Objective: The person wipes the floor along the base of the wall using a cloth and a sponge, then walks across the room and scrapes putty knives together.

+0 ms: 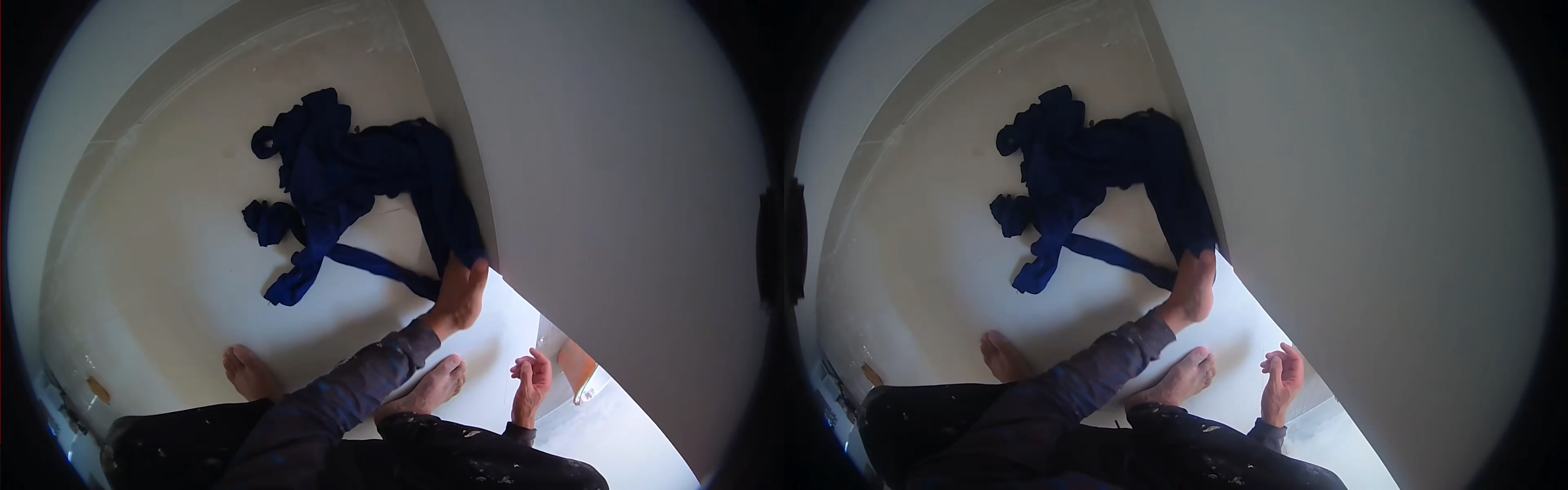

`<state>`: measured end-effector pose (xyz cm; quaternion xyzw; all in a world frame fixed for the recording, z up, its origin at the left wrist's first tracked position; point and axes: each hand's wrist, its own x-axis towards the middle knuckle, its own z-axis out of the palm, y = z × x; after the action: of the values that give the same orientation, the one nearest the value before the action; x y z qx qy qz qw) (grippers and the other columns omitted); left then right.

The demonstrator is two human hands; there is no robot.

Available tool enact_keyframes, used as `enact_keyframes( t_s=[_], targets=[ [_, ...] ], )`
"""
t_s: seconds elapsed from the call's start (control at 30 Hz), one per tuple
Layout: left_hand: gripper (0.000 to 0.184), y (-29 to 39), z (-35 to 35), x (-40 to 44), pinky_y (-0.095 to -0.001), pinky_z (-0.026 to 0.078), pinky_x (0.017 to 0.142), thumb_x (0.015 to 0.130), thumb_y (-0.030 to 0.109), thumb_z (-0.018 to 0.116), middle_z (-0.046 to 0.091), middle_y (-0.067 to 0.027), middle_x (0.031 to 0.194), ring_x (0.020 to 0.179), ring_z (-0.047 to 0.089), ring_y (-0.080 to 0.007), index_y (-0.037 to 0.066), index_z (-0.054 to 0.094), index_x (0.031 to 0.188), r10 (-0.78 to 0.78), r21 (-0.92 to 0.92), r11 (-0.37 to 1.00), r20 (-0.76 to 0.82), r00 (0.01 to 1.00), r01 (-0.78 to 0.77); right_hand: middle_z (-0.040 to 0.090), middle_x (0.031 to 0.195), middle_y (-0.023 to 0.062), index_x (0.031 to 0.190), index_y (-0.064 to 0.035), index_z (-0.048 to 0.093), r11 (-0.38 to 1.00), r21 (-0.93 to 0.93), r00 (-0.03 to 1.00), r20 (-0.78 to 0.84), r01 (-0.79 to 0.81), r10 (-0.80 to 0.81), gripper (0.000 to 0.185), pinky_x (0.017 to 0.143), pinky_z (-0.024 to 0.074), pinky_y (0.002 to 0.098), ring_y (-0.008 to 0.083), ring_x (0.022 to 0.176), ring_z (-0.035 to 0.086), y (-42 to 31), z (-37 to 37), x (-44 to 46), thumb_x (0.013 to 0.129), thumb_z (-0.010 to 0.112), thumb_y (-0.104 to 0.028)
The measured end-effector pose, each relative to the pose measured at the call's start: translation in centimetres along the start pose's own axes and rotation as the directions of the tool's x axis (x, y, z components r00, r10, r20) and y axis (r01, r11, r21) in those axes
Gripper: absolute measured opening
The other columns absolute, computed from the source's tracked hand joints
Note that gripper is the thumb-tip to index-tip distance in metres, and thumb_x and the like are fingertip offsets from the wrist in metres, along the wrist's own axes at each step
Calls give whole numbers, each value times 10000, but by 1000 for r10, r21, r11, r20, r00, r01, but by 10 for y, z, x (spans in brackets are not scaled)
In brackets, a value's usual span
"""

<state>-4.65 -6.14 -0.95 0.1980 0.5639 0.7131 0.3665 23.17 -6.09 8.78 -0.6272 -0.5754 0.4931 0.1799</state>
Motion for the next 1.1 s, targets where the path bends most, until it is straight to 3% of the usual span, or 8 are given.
enact_keyframes(
  t_s=[0.13, 0.37, 0.57, 0.63, 0.67, 0.83, 1.0, 1.1],
  targets=[
    [842, -3, -3, 28, -408, 193, 1281, 1099, 632, 263, 351, -250, 1657, 1560, 284, -393, -41, 331, 1600, -91, 41, 995, 63, 994, 89, 697, 958, 74, 1307, -4, 612, 998, -53, 999, 38, 20, -18, 258, 706, 526, 254, 127, 788, 645, -14, 11, 5, 1071, 618, -108],
    [924, 37, -77, 218, -285, 231, 1245, 1053, 724, 402, 379, -141, 1649, 1497, 351, -206, -1, 332, 1623, -40, -409, 905, -348, 937, -113, 705, 967, 83, 1314, 0, 610, 997, -80, 1000, -5, -3, 3, 267, 697, 523, 255, 126, 791, 652, 5, -8, -15, 1060, 624, -83],
    [740, 18, -54, 99, -239, 348, 1158, 1061, 660, 499, 521, 50, 1523, 1370, 474, -64, 154, 413, 1594, -366, -672, 727, -207, 907, 140, 703, 977, 76, 1315, -3, 610, 999, -22, 1000, -11, -24, 24, 274, 713, 530, 258, 128, 796, 652, 11, -12, -10, 1063, 638, -106],
    [785, -98, -44, 1, -328, 210, 1265, 1120, 588, 340, 341, -138, 1683, 1553, 305, -230, -5, 289, 1631, -265, -409, 894, -156, 951, 182, 702, 979, 75, 1317, -4, 608, 1000, -24, 1000, 10, -14, 14, 281, 718, 533, 260, 128, 801, 653, 11, -11, -4, 1064, 644, -121],
    [876, -62, -13, -28, -386, 204, 1275, 1117, 615, 261, 326, -267, 1676, 1575, 289, -347, -122, 287, 1591, -260, -230, 940, -9, 966, 251, 702, 977, 74, 1317, -3, 607, 1000, -21, 1000, 8, -13, 13, 280, 718, 534, 261, 128, 802, 653, 10, -9, -2, 1065, 641, -120],
    [840, 11, -3, -40, -422, 327, 1177, 1080, 691, 274, 560, -241, 1334, 1278, 522, -357, -72, 492, 1356, -180, -99, 979, -16, 984, 177, 705, 977, 79, 1313, 0, 605, 1000, -28, 999, 40, 2, -1, 269, 715, 534, 261, 128, 802, 656, -8, 8, -1, 1068, 624, -110],
    [851, 11, -27, 8, -414, 316, 1191, 1082, 687, 277, 541, -252, 1398, 1338, 497, -363, -77, 467, 1404, -243, -49, 967, 138, 960, 252, 712, 980, 86, 1310, 19, 602, 999, -41, 1000, 14, -11, 12, 273, 730, 534, 271, 134, 818, 662, -16, 15, -9, 1050, 614, -65],
    [853, 23, -35, 64, -396, 268, 1239, 1104, 643, 276, 447, -263, 1565, 1491, 393, -360, -90, 391, 1523, -102, -78, 991, 71, 992, 108, 712, 977, 85, 1312, 13, 603, 998, -57, 999, 6, -37, 37, 275, 728, 532, 266, 133, 816, 662, -12, 12, -20, 1049, 619, -67]
  ],
)
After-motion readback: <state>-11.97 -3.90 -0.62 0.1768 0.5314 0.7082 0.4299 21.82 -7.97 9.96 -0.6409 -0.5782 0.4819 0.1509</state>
